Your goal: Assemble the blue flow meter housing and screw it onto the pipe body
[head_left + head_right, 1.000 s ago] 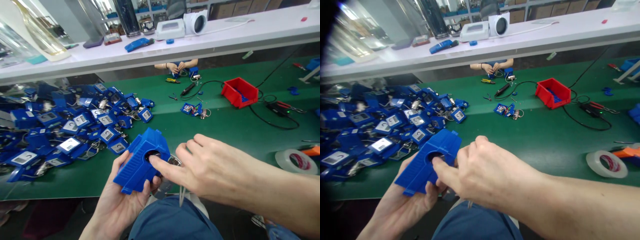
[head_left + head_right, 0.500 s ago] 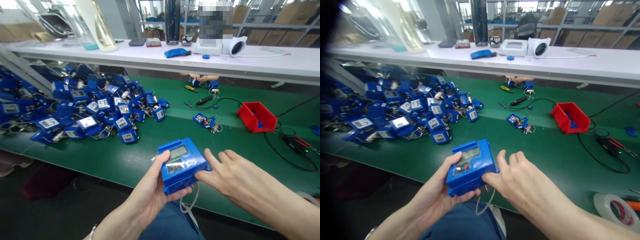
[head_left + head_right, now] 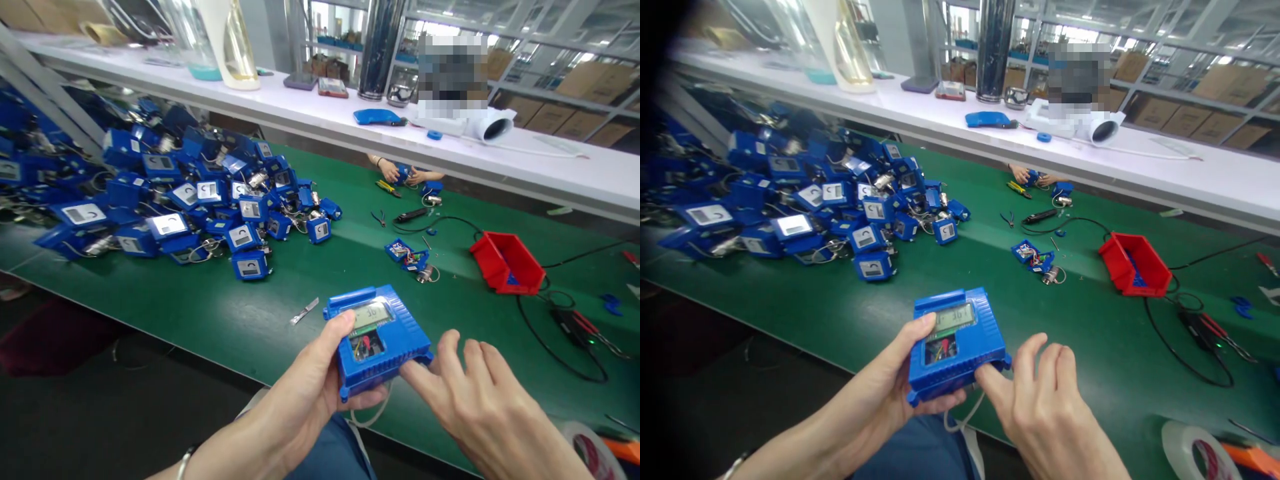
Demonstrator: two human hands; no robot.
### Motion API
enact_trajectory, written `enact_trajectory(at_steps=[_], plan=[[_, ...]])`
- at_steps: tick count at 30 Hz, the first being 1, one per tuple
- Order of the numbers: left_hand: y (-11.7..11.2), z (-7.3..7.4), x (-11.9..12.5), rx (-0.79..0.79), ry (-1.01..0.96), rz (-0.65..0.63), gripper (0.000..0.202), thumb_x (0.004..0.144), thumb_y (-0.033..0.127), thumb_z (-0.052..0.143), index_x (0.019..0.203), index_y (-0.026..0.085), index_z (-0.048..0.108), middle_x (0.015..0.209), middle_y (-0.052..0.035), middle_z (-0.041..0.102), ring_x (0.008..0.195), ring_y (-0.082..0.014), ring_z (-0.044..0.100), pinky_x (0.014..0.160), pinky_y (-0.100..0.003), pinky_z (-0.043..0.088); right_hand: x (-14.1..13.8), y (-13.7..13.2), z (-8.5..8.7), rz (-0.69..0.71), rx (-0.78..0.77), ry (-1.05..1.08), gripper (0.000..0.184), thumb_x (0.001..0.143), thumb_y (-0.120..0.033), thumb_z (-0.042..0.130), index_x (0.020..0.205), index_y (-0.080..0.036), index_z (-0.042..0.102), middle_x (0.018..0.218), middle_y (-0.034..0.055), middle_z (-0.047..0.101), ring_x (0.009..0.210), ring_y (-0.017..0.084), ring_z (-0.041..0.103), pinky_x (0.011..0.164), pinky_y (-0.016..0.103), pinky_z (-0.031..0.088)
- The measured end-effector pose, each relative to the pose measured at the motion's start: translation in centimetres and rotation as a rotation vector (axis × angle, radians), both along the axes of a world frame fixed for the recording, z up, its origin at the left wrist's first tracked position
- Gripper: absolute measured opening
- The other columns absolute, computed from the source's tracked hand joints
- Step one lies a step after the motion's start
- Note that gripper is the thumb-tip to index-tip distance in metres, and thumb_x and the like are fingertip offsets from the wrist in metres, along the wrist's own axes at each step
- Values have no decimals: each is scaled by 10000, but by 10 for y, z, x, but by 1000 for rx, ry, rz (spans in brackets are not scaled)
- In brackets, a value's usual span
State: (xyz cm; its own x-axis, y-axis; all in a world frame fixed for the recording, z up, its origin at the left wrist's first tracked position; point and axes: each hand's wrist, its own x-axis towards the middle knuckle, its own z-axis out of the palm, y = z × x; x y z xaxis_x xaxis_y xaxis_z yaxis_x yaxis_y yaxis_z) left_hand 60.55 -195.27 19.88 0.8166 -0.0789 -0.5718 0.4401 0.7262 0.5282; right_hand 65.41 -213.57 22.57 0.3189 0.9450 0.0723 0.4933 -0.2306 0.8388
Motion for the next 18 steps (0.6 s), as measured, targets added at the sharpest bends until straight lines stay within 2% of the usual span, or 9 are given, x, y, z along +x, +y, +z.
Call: enact_trajectory(at_steps=[3, 5, 9, 11, 14, 18], plan=[[-1, -4, 1, 6, 3, -9, 413, 872, 486, 501, 1089, 153, 617, 895, -110, 704, 714, -171, 650, 620, -264, 555, 1, -2, -8, -52, -6, 54, 138, 810, -170, 386, 917, -224, 454, 759, 107, 648, 584, 246, 560, 600, 382, 404], [-2, -8, 0, 24, -6, 4, 402, 868, 476, 511, 1083, 153, 618, 888, -104, 699, 710, -168, 644, 620, -264, 553, 5, -4, -15, -63, 27, 138, 133, 798, -160, 407, 908, -225, 441, 785, 101, 648, 618, 237, 568, 613, 364, 407], [-1, -18, -7, 85, -34, 35, 432, 829, 478, 572, 1116, 156, 594, 908, -109, 686, 712, -179, 632, 619, -289, 552, 17, -12, -29, 94, 125, 334, 241, 801, -140, 392, 1022, -230, 425, 1070, 134, 644, 824, 240, 621, 789, 394, 425], [-1, -23, -11, 118, -27, 22, 474, 818, 491, 583, 1156, 159, 569, 939, -120, 682, 719, -189, 631, 619, -301, 551, 23, -15, -34, 167, 126, 388, 262, 810, -133, 381, 1049, -236, 413, 1135, 132, 629, 868, 233, 627, 848, 404, 412], [0, -28, -14, 147, -18, 13, 506, 813, 511, 579, 1173, 155, 553, 995, -140, 673, 750, -204, 633, 627, -310, 547, 23, -16, -38, 202, 118, 392, 243, 821, -130, 358, 1034, -237, 406, 1157, 130, 628, 865, 233, 639, 859, 416, 413], [1, -32, -16, 171, -20, 10, 542, 799, 534, 583, 1177, 149, 538, 987, -143, 667, 759, -211, 625, 628, -315, 542, 10, -11, -38, 136, 113, 294, 262, 853, -140, 279, 1063, -207, 422, 1153, 177, 630, 905, 278, 646, 871, 466, 414]])
